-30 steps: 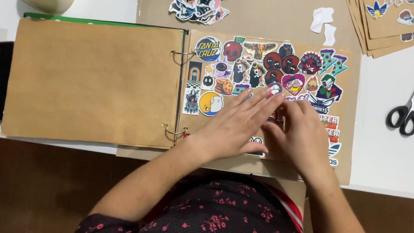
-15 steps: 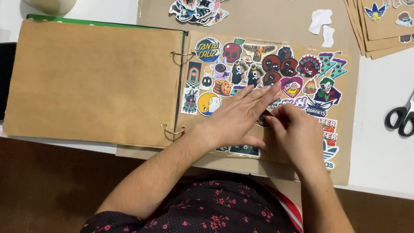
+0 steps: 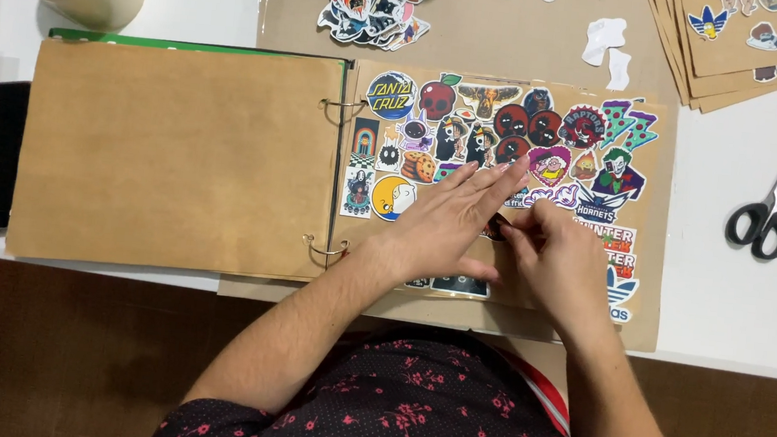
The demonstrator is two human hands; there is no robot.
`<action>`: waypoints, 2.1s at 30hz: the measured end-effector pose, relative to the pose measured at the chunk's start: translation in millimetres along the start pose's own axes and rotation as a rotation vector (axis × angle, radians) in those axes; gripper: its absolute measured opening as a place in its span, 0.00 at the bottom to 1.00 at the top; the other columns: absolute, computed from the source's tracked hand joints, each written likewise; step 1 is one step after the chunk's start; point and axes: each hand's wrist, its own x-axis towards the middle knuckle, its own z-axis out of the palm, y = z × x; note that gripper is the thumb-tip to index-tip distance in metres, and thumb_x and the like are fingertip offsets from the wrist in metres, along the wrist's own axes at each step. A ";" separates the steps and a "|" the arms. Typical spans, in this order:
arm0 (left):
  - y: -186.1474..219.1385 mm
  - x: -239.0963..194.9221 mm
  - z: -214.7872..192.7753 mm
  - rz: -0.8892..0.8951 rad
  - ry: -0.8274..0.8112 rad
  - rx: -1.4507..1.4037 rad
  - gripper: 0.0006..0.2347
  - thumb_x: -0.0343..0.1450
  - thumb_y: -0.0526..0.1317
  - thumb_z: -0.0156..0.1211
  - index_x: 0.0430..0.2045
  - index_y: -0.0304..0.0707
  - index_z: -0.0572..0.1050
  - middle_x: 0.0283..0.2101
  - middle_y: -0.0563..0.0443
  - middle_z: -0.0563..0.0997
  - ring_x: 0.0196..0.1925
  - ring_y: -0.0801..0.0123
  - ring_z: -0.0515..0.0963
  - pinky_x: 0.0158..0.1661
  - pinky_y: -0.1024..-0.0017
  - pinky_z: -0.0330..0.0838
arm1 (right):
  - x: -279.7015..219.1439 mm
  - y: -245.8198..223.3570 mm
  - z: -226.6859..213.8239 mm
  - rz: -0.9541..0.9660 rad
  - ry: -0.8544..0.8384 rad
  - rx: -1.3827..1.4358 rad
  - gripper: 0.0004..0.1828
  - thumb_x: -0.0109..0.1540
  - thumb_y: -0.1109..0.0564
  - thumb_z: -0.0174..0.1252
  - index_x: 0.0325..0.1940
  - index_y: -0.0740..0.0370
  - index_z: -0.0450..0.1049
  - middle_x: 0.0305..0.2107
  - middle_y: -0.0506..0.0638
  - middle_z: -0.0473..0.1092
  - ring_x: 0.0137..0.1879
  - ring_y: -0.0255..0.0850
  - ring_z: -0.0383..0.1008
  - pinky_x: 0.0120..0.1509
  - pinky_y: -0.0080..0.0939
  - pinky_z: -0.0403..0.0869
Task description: Placing various stickers onto a page in a binder
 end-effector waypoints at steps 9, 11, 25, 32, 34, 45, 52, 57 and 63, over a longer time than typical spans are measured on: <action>2.2 -0.5 -2.4 -0.010 -0.012 -0.004 0.60 0.56 0.51 0.81 0.73 0.33 0.33 0.70 0.46 0.68 0.76 0.53 0.57 0.75 0.53 0.40 | -2.4 3.4 -0.4 -0.032 0.005 0.021 0.04 0.60 0.54 0.64 0.37 0.53 0.77 0.33 0.51 0.79 0.45 0.58 0.78 0.49 0.58 0.72; 1.1 -0.2 -2.0 -0.006 -0.013 -0.005 0.60 0.56 0.52 0.80 0.73 0.33 0.33 0.70 0.45 0.68 0.76 0.53 0.57 0.75 0.52 0.40 | -2.9 3.8 0.7 -0.034 0.013 0.027 0.04 0.60 0.54 0.64 0.37 0.54 0.77 0.33 0.52 0.79 0.46 0.58 0.78 0.49 0.59 0.72; -3.1 0.2 5.0 0.009 0.001 -0.031 0.62 0.55 0.53 0.81 0.73 0.34 0.32 0.70 0.45 0.67 0.76 0.52 0.57 0.75 0.51 0.40 | -15.9 -8.5 -15.9 -0.033 -0.050 0.065 0.05 0.61 0.55 0.62 0.36 0.57 0.74 0.39 0.52 0.80 0.49 0.60 0.78 0.51 0.60 0.72; -3.0 -17.1 -36.8 0.086 0.532 -0.681 0.56 0.62 0.49 0.79 0.75 0.45 0.34 0.75 0.47 0.58 0.78 0.50 0.55 0.77 0.46 0.42 | -24.3 27.1 -23.0 -0.037 0.028 0.541 0.05 0.53 0.66 0.70 0.30 0.61 0.81 0.34 0.56 0.80 0.46 0.49 0.80 0.50 0.45 0.77; 3.2 -29.4 -51.0 0.037 0.689 -0.713 0.48 0.67 0.49 0.74 0.75 0.44 0.39 0.74 0.51 0.63 0.78 0.60 0.59 0.78 0.53 0.45 | -17.2 34.1 -21.7 -0.036 0.049 0.613 0.06 0.52 0.67 0.71 0.30 0.62 0.82 0.32 0.56 0.79 0.42 0.43 0.78 0.49 0.41 0.77; 14.2 -58.1 25.6 -0.113 0.556 0.099 0.16 0.70 0.39 0.61 0.51 0.37 0.73 0.51 0.44 0.74 0.59 0.50 0.75 0.56 0.56 0.71 | 28.1 -13.3 -1.1 0.054 0.015 0.593 0.20 0.56 0.60 0.70 0.53 0.52 0.79 0.28 0.50 0.78 0.35 0.37 0.77 0.40 0.36 0.77; 16.2 -59.4 27.5 -0.100 0.436 0.220 0.16 0.73 0.41 0.57 0.53 0.32 0.73 0.54 0.39 0.73 0.62 0.47 0.72 0.61 0.53 0.65 | 31.4 -12.6 4.5 0.086 0.023 0.539 0.22 0.57 0.58 0.70 0.55 0.52 0.76 0.29 0.51 0.78 0.34 0.37 0.76 0.37 0.34 0.75; 17.5 -60.8 30.4 -0.099 0.442 0.288 0.14 0.73 0.40 0.57 0.48 0.26 0.75 0.48 0.35 0.74 0.60 0.44 0.74 0.61 0.53 0.66 | 24.6 -19.1 3.8 0.020 0.084 0.493 0.21 0.58 0.59 0.71 0.53 0.58 0.75 0.30 0.55 0.78 0.37 0.46 0.78 0.45 0.43 0.76; 22.5 -57.9 25.1 -0.120 0.354 0.359 0.21 0.75 0.48 0.54 0.55 0.28 0.72 0.54 0.35 0.72 0.64 0.47 0.68 0.64 0.52 0.60 | 20.4 -23.7 5.4 -0.041 0.157 0.408 0.18 0.59 0.58 0.71 0.51 0.57 0.75 0.30 0.54 0.78 0.38 0.47 0.79 0.45 0.45 0.76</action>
